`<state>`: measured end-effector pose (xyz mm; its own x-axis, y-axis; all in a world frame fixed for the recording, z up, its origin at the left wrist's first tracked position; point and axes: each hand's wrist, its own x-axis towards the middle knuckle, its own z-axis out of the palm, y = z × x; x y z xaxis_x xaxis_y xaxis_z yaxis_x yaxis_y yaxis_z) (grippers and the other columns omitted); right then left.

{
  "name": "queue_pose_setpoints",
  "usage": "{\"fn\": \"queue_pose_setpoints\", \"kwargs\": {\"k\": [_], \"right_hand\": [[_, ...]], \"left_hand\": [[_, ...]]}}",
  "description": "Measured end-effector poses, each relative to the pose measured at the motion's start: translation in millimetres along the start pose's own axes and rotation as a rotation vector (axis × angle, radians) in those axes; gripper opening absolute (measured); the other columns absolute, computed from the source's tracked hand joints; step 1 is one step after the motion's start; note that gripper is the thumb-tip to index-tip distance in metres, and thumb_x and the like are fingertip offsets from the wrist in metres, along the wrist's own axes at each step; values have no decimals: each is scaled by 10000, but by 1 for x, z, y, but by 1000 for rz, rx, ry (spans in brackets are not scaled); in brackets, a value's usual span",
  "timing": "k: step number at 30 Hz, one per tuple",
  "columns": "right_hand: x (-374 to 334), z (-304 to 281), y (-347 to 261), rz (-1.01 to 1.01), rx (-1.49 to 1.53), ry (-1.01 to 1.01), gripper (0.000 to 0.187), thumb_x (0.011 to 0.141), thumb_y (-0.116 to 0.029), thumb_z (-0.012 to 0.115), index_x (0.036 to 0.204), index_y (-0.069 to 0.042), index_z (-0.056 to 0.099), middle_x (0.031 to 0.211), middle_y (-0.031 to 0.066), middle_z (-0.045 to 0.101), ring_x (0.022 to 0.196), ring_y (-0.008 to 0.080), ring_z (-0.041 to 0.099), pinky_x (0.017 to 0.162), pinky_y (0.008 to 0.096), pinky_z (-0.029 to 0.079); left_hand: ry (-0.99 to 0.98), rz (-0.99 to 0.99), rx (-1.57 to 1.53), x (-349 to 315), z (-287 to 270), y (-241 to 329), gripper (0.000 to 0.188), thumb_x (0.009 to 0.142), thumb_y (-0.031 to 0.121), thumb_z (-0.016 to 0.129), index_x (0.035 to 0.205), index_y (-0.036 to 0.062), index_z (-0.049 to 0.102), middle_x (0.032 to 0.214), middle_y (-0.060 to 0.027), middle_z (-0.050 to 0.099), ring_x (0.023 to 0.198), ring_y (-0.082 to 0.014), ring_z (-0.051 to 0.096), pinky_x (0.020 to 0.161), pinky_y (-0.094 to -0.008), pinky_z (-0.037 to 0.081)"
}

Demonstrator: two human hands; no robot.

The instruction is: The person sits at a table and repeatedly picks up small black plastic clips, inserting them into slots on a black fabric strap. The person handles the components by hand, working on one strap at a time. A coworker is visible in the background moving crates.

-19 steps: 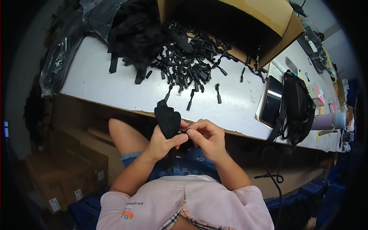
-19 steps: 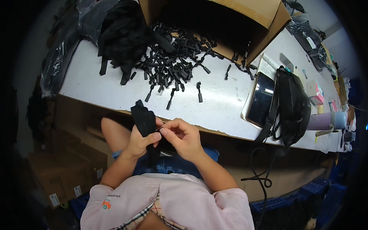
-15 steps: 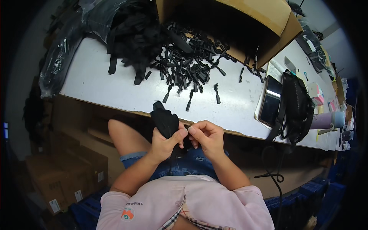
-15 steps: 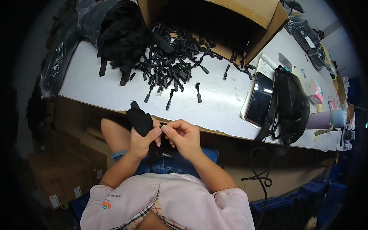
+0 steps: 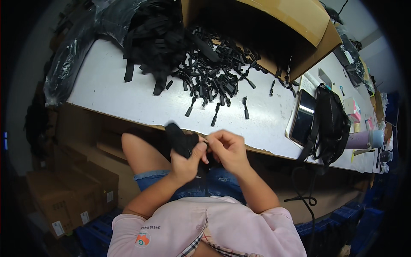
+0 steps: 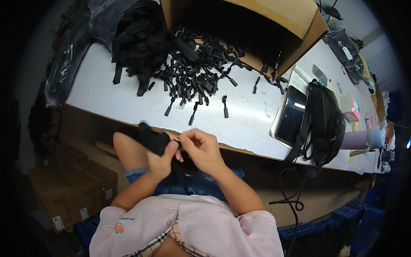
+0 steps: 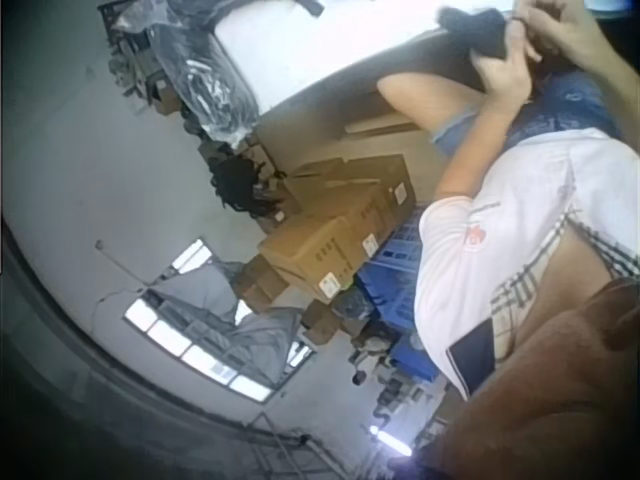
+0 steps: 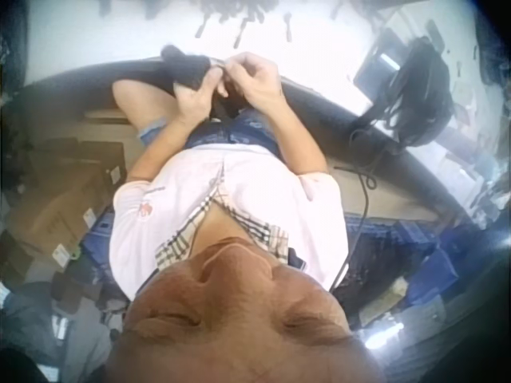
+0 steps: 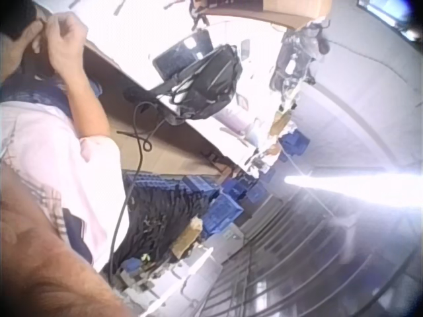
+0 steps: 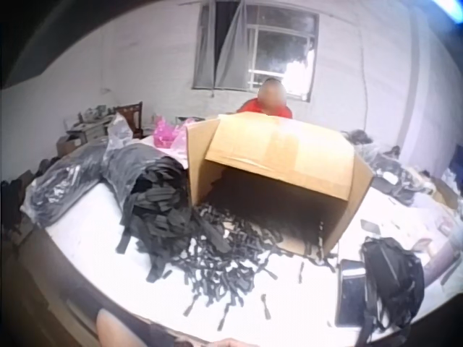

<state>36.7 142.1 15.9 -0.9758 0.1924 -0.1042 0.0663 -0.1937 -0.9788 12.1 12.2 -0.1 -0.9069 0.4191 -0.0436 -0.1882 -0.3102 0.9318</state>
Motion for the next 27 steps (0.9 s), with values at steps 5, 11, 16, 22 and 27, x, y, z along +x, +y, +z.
{"fn": "queue_pose_setpoints", "kwargs": {"k": [5, 11, 16, 22, 27], "right_hand": [[69, -9, 0, -479, -1146, 325, 130, 742, -131, 568, 790, -18, 525, 582, 122, 532, 481, 262, 528, 459, 346, 419], [67, -15, -5, -339, -1294, 247, 112, 706, -104, 511, 778, -19, 513, 679, 162, 563, 592, 328, 551, 531, 392, 439], [42, -27, -19, -322, -809, 154, 85, 697, -57, 570, 757, 3, 574, 690, 117, 557, 557, 218, 573, 518, 283, 467], [6, -21, -19, -458, -451, -30, 122, 688, 34, 611, 802, -7, 611, 743, 70, 549, 599, 116, 520, 510, 209, 403], [2, -25, -19, -523, -527, -55, 156, 681, 48, 611, 821, -19, 622, 746, 67, 536, 604, 116, 518, 509, 218, 408]], "left_hand": [[30, -324, -351, 12, 3, 17, 161, 827, 133, 523, 911, 8, 467, 731, -62, 500, 628, -133, 524, 548, -287, 497], [19, -255, -235, 12, -3, 8, 127, 811, 110, 551, 898, 26, 515, 787, -19, 513, 678, -87, 513, 565, -225, 446], [28, -182, -76, 12, 1, 3, 113, 794, 103, 583, 864, 23, 548, 746, 12, 521, 641, -45, 474, 540, -183, 381], [0, -77, 71, 13, 8, 4, 104, 782, 92, 594, 824, -1, 575, 702, 10, 545, 614, -39, 482, 538, -181, 391], [-48, -44, 164, 12, 8, 4, 90, 773, 69, 597, 818, -7, 580, 707, 3, 557, 630, -41, 496, 549, -184, 404]]}}
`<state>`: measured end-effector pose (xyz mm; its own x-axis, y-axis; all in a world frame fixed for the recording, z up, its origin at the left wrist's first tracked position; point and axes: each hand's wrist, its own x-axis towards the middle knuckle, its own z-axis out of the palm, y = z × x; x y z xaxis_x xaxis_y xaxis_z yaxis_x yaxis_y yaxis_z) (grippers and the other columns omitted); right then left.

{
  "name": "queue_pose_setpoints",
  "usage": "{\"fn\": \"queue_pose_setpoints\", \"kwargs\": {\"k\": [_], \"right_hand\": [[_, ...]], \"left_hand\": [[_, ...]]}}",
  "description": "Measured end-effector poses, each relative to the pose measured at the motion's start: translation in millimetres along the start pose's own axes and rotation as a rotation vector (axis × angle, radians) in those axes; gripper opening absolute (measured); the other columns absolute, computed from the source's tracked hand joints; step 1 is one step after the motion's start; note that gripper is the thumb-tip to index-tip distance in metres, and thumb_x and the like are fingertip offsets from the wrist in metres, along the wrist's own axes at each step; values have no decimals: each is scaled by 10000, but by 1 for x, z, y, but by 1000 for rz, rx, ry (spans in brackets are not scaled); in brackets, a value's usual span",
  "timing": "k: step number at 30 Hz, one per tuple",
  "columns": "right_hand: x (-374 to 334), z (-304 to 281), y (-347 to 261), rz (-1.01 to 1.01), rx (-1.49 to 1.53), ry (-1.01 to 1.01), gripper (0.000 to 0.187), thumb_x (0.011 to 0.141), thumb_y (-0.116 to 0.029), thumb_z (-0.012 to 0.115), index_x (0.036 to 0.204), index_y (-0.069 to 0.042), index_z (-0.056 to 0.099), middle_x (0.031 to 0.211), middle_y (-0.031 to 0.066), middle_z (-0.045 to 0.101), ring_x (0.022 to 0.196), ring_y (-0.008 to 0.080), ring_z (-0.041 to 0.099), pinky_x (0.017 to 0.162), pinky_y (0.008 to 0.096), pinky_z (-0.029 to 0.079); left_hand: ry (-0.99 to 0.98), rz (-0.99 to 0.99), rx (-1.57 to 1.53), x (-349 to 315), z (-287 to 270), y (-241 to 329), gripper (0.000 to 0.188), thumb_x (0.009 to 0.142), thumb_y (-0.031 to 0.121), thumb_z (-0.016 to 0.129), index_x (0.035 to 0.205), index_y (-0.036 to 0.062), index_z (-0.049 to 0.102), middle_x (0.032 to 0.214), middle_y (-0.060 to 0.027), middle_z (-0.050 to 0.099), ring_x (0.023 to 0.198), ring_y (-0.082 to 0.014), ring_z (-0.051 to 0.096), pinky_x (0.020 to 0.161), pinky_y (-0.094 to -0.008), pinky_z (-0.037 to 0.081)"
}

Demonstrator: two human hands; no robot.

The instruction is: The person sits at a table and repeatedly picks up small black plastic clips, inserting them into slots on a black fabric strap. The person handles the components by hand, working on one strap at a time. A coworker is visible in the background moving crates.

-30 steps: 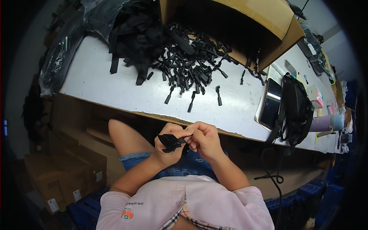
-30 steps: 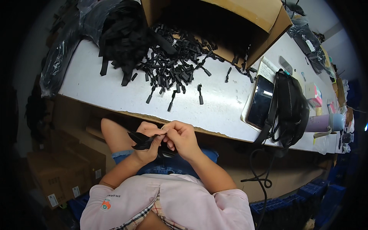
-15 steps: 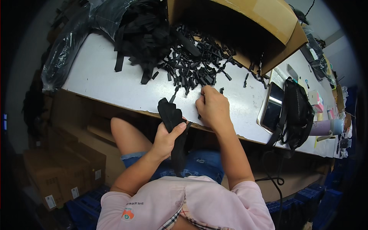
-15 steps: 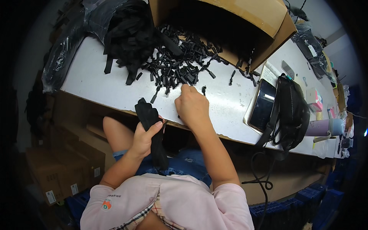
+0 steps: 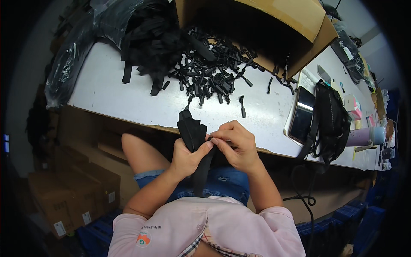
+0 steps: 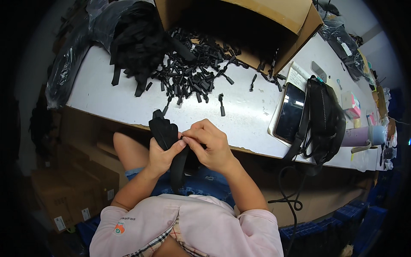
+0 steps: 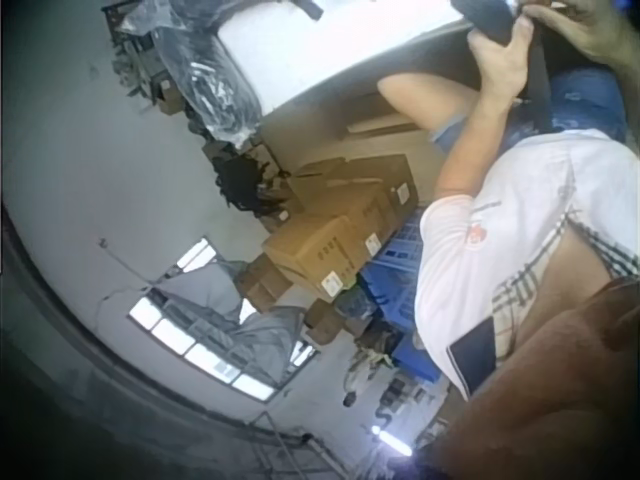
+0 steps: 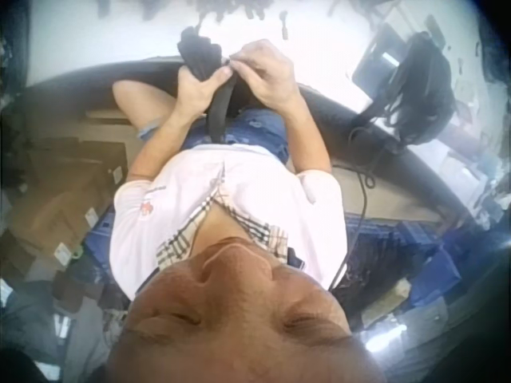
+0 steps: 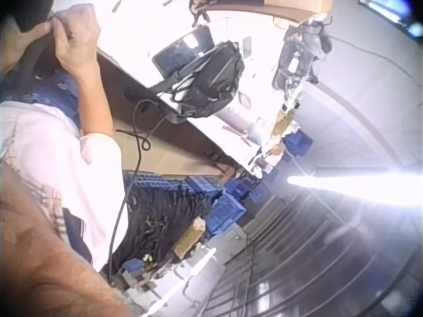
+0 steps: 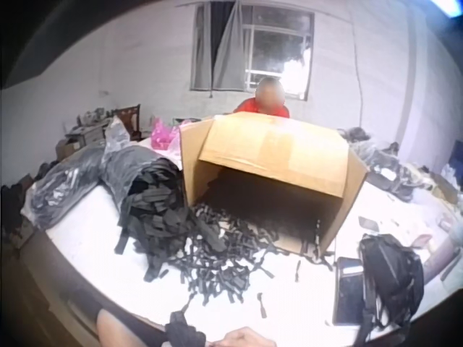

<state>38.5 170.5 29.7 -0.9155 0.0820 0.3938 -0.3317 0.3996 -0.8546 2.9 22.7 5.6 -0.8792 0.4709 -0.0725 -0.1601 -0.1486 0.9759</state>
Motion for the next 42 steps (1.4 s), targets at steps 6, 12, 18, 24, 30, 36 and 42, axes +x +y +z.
{"fn": "queue_pose_setpoints", "kwargs": {"k": [6, 12, 18, 24, 30, 36, 42], "right_hand": [[-2, 0, 0, -92, -30, -10, 189, 679, 56, 611, 849, -24, 624, 757, 70, 527, 618, 116, 525, 504, 212, 411], [-19, 21, 0, 138, 131, 205, 102, 706, 20, 617, 800, 20, 578, 745, 78, 529, 593, 88, 529, 499, 194, 422], [-24, 35, 1, 349, 543, 251, 35, 773, 19, 557, 800, 24, 536, 722, 43, 512, 531, 62, 476, 450, 186, 391], [-22, 22, 5, 658, 1001, 92, 41, 776, -19, 562, 783, 4, 529, 637, 12, 495, 468, 35, 410, 395, 162, 315], [-20, 16, 6, 694, 1050, 48, 41, 770, -12, 559, 775, 0, 520, 610, 2, 475, 461, 23, 386, 389, 157, 279], [-30, 39, 9, 261, 424, 277, 80, 760, 68, 536, 805, 9, 506, 726, 11, 455, 584, 30, 411, 500, 161, 329], [-30, 34, 11, 342, 553, 148, 37, 810, -21, 516, 822, 11, 502, 712, 10, 453, 525, 31, 391, 450, 169, 306]], "left_hand": [[14, -6, -37, 0, -1, 3, 105, 766, 61, 605, 839, -7, 572, 722, -2, 567, 654, -53, 516, 584, -191, 427], [58, 45, -145, -1, 0, -4, 175, 773, 69, 599, 925, -6, 555, 793, -25, 561, 700, -66, 523, 618, -197, 432], [108, 141, -96, -3, 5, 4, 197, 772, 85, 601, 936, -11, 551, 753, -18, 555, 630, -51, 505, 559, -180, 419], [-5, -102, -210, -2, -2, 12, 174, 783, 101, 583, 913, -13, 565, 646, 5, 543, 464, -20, 432, 404, -149, 332], [-50, -21, -128, -3, -2, 11, 164, 788, 86, 568, 921, -8, 573, 662, 3, 553, 480, -17, 439, 420, -147, 338], [79, 55, -91, -2, 9, 7, 153, 785, 46, 554, 924, -16, 573, 694, -5, 562, 509, -11, 449, 446, -149, 347], [67, 27, -1, -5, 6, 12, 159, 791, 64, 559, 930, -10, 572, 680, 0, 552, 522, -15, 466, 459, -161, 365]]}}
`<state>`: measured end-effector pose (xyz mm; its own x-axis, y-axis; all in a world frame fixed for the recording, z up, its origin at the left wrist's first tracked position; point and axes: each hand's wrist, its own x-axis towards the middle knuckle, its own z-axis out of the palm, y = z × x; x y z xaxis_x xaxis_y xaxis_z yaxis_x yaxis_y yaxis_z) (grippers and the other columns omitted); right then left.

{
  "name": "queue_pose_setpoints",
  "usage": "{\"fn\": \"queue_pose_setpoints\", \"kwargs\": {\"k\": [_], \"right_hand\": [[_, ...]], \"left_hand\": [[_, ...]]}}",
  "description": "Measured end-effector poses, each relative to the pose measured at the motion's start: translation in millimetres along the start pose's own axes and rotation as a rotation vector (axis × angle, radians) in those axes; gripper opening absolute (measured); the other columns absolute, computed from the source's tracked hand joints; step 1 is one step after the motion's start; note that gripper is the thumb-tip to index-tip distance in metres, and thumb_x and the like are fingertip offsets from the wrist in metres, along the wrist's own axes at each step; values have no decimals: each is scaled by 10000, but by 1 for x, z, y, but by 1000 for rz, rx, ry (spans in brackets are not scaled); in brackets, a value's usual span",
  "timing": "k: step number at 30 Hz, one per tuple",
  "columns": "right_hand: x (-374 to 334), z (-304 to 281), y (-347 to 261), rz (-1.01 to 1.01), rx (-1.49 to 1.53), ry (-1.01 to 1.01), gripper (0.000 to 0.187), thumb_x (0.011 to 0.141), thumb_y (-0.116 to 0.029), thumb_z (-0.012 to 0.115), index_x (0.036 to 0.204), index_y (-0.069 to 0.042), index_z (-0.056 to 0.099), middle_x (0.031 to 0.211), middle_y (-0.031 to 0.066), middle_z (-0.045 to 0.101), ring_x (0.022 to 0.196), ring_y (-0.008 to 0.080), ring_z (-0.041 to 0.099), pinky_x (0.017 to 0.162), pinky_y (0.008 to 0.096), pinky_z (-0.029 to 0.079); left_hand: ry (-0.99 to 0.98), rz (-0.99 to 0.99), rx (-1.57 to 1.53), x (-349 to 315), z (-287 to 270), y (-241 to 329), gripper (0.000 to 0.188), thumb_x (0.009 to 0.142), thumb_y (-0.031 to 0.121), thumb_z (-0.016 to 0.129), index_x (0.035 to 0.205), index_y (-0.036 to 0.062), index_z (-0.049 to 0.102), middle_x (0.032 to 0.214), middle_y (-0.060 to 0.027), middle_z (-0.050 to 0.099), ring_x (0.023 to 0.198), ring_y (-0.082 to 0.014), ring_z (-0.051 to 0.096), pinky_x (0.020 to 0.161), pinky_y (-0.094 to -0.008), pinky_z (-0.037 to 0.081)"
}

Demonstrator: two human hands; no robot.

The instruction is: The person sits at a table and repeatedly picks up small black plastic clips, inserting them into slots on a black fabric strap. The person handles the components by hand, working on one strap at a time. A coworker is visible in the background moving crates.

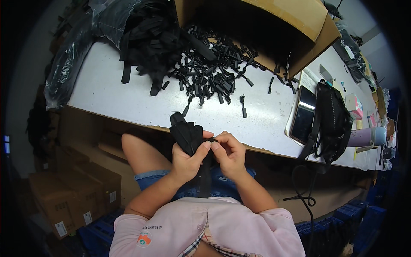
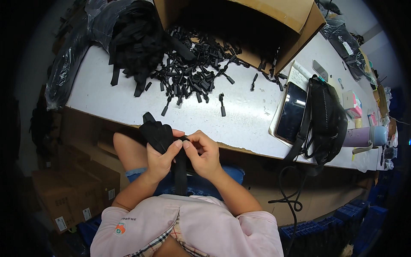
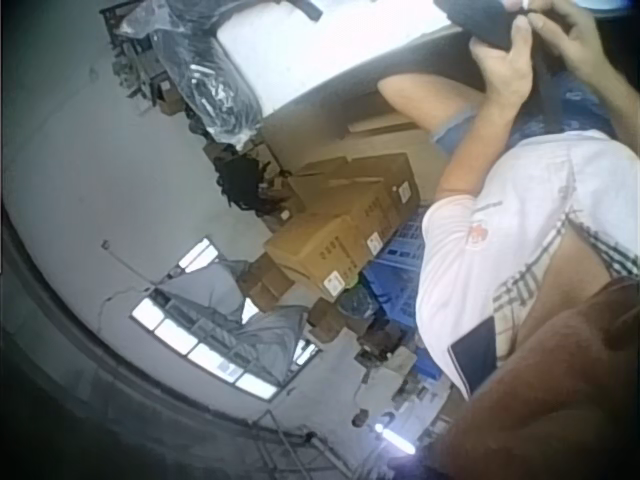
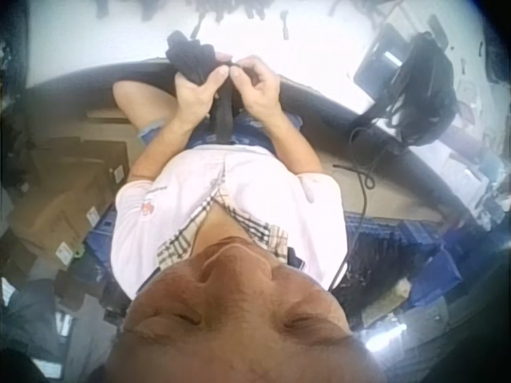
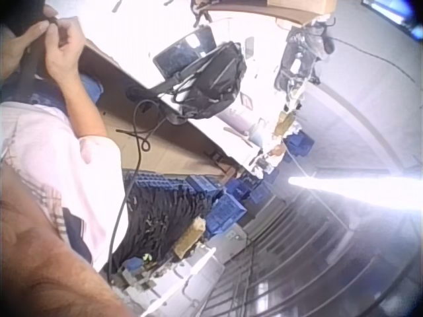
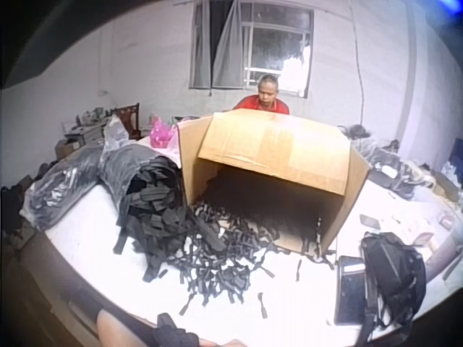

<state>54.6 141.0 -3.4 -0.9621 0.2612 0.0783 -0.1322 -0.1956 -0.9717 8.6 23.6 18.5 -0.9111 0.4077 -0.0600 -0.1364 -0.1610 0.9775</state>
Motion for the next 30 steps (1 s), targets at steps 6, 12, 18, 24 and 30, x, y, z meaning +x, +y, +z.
{"fn": "queue_pose_setpoints", "kwargs": {"k": [6, 12, 18, 24, 30], "right_hand": [[-3, -3, -4, 166, 239, -54, 50, 820, -40, 522, 830, 7, 509, 709, 2, 478, 603, 26, 422, 525, 164, 346], [-2, -3, -2, -389, -329, 14, 85, 752, -6, 567, 817, 13, 516, 712, 64, 515, 551, 76, 442, 483, 192, 355], [-1, -4, -12, -447, -373, 14, 126, 693, 20, 595, 803, 12, 534, 708, 84, 535, 507, 96, 452, 433, 204, 350], [-2, -8, -19, -369, -304, -18, 176, 673, 29, 606, 838, 12, 548, 682, 76, 548, 485, 92, 474, 436, 195, 371], [0, -3, -25, -535, -449, 24, 154, 656, 23, 621, 788, 12, 543, 659, 75, 560, 484, 105, 507, 429, 207, 397]], "left_hand": [[-84, 1, 86, 1, -8, 4, 155, 799, 101, 566, 910, -7, 572, 622, 6, 535, 474, -18, 440, 426, -162, 346], [-132, -184, -227, 3, -10, 10, 174, 802, 126, 578, 907, -10, 556, 604, 9, 511, 449, -38, 432, 414, -169, 349], [-104, 48, 33, -5, -9, 8, 138, 800, 99, 578, 878, -10, 544, 649, -15, 514, 466, -45, 440, 416, -174, 355], [-126, 0, -57, -11, -6, 9, 116, 778, 72, 597, 859, 2, 553, 683, 2, 521, 520, -41, 452, 458, -180, 364], [-114, 5, 57, -11, -8, 2, 127, 754, 82, 626, 835, 2, 568, 712, -2, 551, 596, -40, 483, 523, -191, 401]]}}
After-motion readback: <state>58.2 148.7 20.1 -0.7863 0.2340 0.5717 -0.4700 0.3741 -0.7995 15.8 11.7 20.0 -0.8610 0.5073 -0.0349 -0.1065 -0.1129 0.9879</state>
